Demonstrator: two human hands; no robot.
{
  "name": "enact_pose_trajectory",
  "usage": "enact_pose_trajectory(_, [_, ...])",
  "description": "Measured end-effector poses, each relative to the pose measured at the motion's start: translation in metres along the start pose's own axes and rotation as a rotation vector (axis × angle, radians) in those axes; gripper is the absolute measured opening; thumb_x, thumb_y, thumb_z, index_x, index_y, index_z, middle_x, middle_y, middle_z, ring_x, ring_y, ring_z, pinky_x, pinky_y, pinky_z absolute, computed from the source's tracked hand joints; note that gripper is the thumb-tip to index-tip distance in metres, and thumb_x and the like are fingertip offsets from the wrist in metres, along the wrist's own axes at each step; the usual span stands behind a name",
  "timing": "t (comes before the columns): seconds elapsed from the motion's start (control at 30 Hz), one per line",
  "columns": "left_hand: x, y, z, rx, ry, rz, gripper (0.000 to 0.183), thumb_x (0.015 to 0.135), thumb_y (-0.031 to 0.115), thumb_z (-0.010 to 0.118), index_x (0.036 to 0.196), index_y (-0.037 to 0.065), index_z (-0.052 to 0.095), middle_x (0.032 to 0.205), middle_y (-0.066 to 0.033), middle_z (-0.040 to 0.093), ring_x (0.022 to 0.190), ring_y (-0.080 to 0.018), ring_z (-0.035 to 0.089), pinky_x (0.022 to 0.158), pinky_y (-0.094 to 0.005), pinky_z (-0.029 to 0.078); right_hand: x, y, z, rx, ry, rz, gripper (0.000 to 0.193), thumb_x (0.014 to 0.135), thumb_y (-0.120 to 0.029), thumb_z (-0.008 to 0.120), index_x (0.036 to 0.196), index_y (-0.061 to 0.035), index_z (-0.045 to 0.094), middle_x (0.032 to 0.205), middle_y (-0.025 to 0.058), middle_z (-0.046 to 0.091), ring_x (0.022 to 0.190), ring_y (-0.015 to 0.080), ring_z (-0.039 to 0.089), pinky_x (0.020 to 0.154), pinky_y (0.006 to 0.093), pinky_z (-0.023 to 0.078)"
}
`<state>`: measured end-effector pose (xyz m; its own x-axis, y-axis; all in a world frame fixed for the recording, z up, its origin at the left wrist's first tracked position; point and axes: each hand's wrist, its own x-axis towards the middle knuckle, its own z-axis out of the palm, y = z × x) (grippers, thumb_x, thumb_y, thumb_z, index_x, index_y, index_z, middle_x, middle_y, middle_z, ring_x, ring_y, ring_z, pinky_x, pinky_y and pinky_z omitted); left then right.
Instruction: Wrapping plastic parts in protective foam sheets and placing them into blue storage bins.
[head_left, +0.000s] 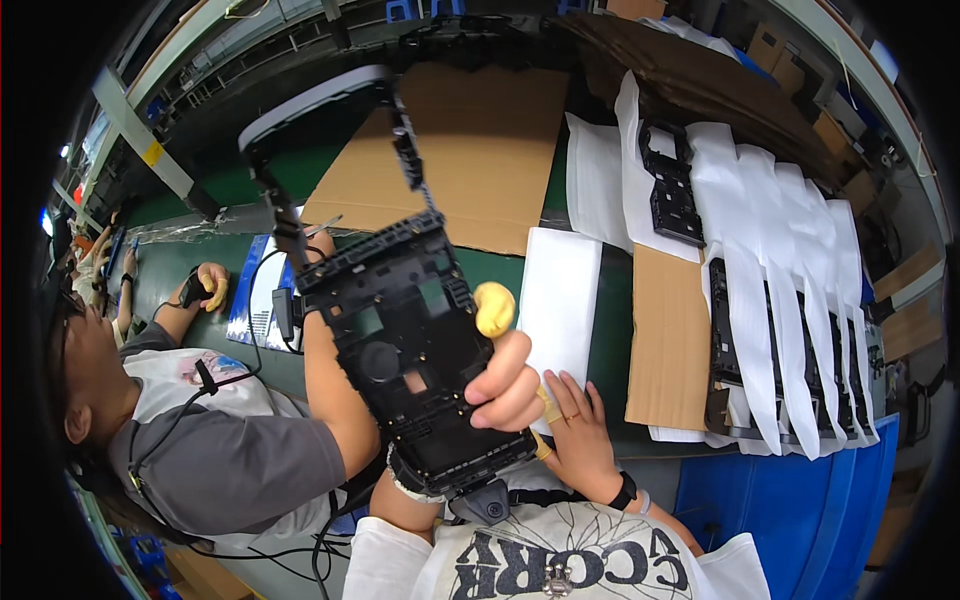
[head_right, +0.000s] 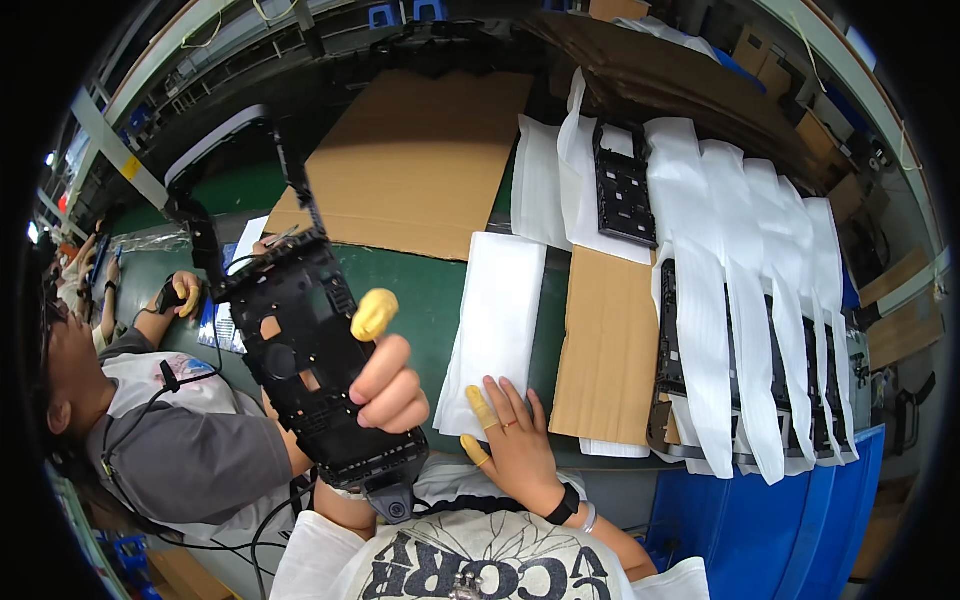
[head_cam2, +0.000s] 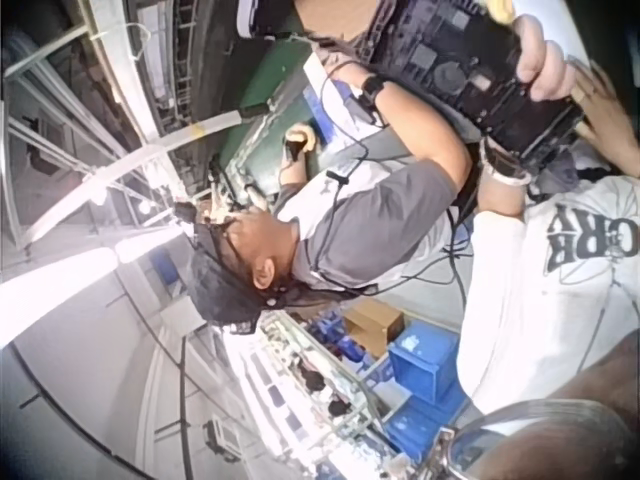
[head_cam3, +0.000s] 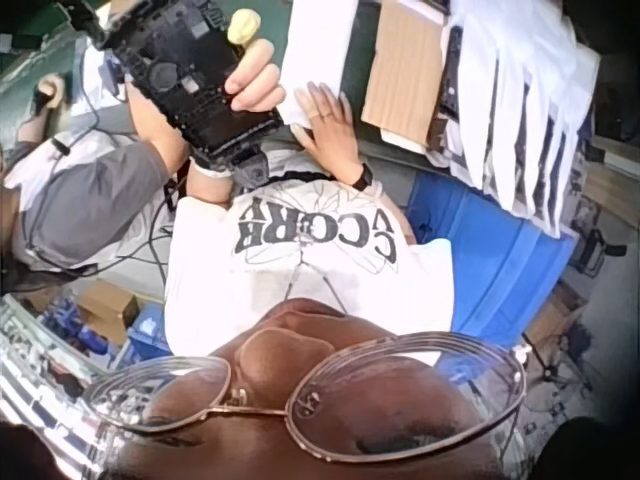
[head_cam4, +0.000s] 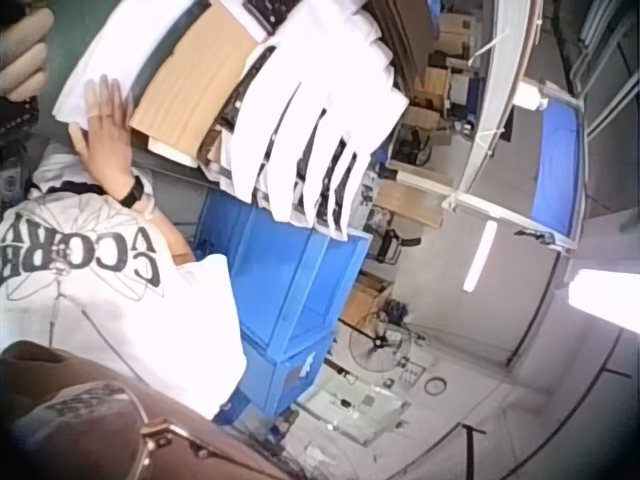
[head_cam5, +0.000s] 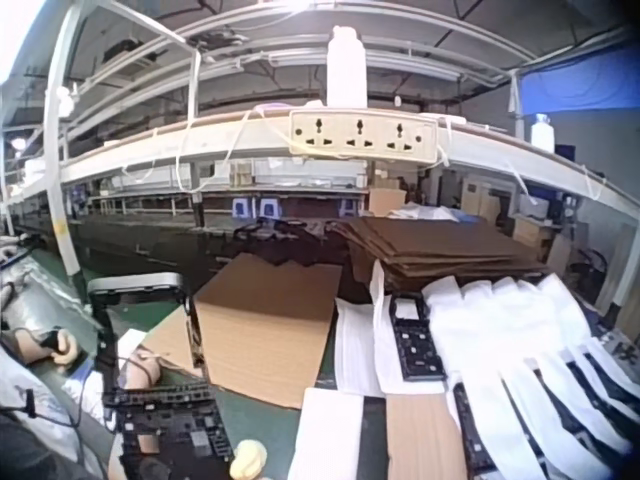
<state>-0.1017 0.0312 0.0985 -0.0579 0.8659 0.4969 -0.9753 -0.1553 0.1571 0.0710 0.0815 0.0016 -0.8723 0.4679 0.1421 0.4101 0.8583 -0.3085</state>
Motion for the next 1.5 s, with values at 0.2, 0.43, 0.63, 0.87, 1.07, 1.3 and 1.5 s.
enact_pose_trajectory(0.2, [-0.015, -0.016, -0.027, -0.156, 0.18, -0.173, 0.03, 0.083, 0.025, 0.058, 0.1, 0.003, 0.045, 0.064, -0.0009, 0.037, 0.047, -0.0089, 0.038, 0.047, -0.0222, 0.029, 0.001, 0.003, 0.002, 0.034, 0.019, 0.001, 0.053, 0.082, -0.034, 0.054, 0.126, -0.0069, 0.043, 0.136, 0.0105, 0.033, 0.127, 0.0252, 0.029, 0.104, 0.0453, 0.02])
enact_pose_trajectory(0.43, [-0.019, -0.024, -0.074, -0.304, -0.103, -0.295, 0.031, 0.086, 0.026, 0.051, 0.097, -0.002, 0.046, 0.067, -0.0041, 0.041, 0.046, -0.0126, 0.047, 0.038, -0.0225, 0.035, -0.001, 0.004, 0.006, 0.077, 0.03, -0.002, 0.053, 0.081, -0.032, 0.056, 0.126, -0.0086, 0.043, 0.137, 0.0095, 0.032, 0.128, 0.024, 0.029, 0.104, 0.0455, 0.02])
enact_pose_trajectory(0.63, [-0.025, -0.033, -0.063, -0.278, 0.093, -0.376, 0.038, 0.079, 0.039, 0.06, 0.077, 0.003, 0.046, 0.061, -0.0072, 0.046, 0.047, -0.017, 0.048, 0.042, -0.0248, 0.036, -0.002, 0.005, 0.005, 0.107, -0.008, -0.04, 0.064, 0.071, -0.026, 0.065, 0.127, -0.0073, 0.042, 0.141, 0.0103, 0.026, 0.13, 0.025, 0.025, 0.105, 0.046, 0.019])
enact_pose_trajectory(0.87, [0.01, 0.021, -0.061, 0.821, 0.736, 0.2, 0.024, 0.088, 0.029, 0.047, 0.086, 0.005, 0.047, 0.07, -0.0009, 0.045, 0.056, -0.0089, 0.041, 0.048, -0.0206, 0.033, -0.002, 0.008, 0.01, 0.043, 0.045, -0.003, 0.052, 0.084, -0.037, 0.052, 0.127, -0.0095, 0.044, 0.137, 0.0093, 0.034, 0.128, 0.0245, 0.028, 0.104, 0.0452, 0.019])
enact_pose_trajectory(1.07, [0.08, 0.085, -0.095, 2.855, 0.742, 0.365, 0.026, 0.078, -0.001, 0.049, 0.104, 0.003, 0.051, 0.083, -0.017, 0.051, 0.076, -0.032, 0.056, 0.064, -0.0401, 0.046, -0.005, 0.007, 0.011, 0.045, 0.101, -0.052, 0.051, 0.084, -0.035, 0.052, 0.125, -0.0053, 0.045, 0.136, 0.0118, 0.034, 0.127, 0.0265, 0.029, 0.101, 0.0459, 0.026])
enact_pose_trajectory(1.3, [0.125, 0.036, -0.12, 2.715, 0.298, 0.026, 0.063, 0.077, 0.022, 0.063, 0.126, -0.005, 0.035, 0.127, -0.0237, 0.038, 0.113, -0.039, 0.041, 0.092, -0.0427, 0.038, -0.007, 0.012, 0.018, 0.146, 0.099, -0.016, 0.051, 0.084, -0.034, 0.052, 0.127, -0.0084, 0.043, 0.137, 0.0093, 0.033, 0.129, 0.0234, 0.027, 0.104, 0.047, 0.019])
enact_pose_trajectory(1.5, [0.16, -0.043, -0.113, 2.461, -0.19, 0.024, 0.062, 0.081, 0.029, 0.059, 0.127, -0.006, 0.035, 0.127, -0.0266, 0.038, 0.12, -0.0392, 0.034, 0.099, -0.0387, 0.03, -0.009, 0.009, 0.015, 0.146, 0.113, -0.024, 0.052, 0.084, -0.034, 0.052, 0.128, -0.0088, 0.041, 0.138, 0.0097, 0.031, 0.129, 0.0235, 0.025, 0.104, 0.047, 0.019])
